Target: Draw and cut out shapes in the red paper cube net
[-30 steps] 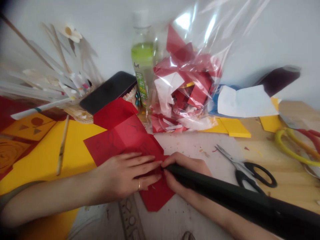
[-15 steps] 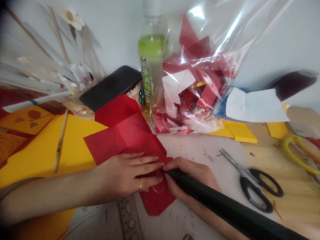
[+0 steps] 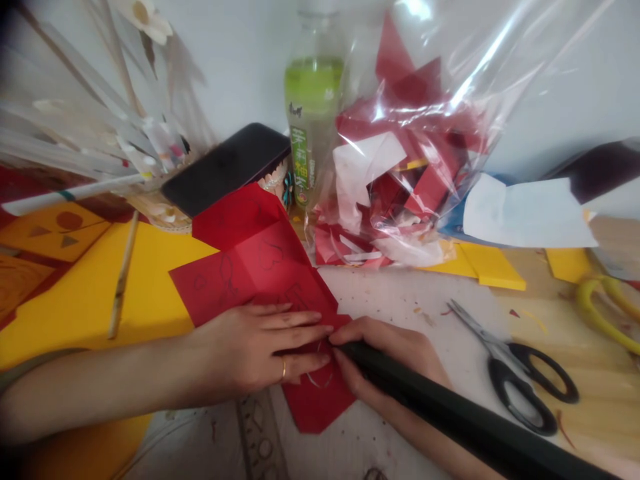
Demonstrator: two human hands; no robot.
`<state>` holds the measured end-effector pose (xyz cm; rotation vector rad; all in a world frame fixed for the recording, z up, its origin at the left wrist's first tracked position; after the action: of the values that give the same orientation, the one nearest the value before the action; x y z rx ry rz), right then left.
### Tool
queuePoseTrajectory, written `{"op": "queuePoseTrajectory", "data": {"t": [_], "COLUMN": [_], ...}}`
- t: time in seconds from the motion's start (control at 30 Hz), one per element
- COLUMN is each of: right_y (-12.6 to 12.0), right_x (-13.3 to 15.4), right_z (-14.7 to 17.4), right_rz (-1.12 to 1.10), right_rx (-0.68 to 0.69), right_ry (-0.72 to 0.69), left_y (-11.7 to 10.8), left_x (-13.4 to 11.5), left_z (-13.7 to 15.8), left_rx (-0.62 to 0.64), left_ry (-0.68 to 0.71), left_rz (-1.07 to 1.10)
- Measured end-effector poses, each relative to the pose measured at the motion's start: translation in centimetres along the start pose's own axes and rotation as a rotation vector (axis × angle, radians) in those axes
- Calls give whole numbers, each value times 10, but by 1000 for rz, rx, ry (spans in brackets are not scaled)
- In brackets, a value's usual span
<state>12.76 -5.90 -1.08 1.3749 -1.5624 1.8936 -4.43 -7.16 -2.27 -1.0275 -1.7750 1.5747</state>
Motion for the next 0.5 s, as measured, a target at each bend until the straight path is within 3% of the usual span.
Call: {"op": "queuePoseTrajectory", "data": {"t": [0.2,0.5], "right_y": [2,-1], "right_x": [-2,-7], "right_z": [1,-1], "right_rz": [-4,-4], "right_rx": [-52,74], "right_ry": [0,-60], "left_y": [0,-1], "left_x": [0,-1], "left_z": [-1,0], "left_rx": [-25,-17], "left_ry": [-1,-2], "left_rz": [4,4]}}
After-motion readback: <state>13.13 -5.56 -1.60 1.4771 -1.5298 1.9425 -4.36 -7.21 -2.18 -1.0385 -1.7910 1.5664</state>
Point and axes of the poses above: each hand's wrist, its own z-axis away from the middle knuckle, its own y-axis out of the palm, x = y × z, the point moved 4 cm from there along -z, towards the middle knuckle, and after that the axes turned 9 degrees about -y, right-handed, at the moved point
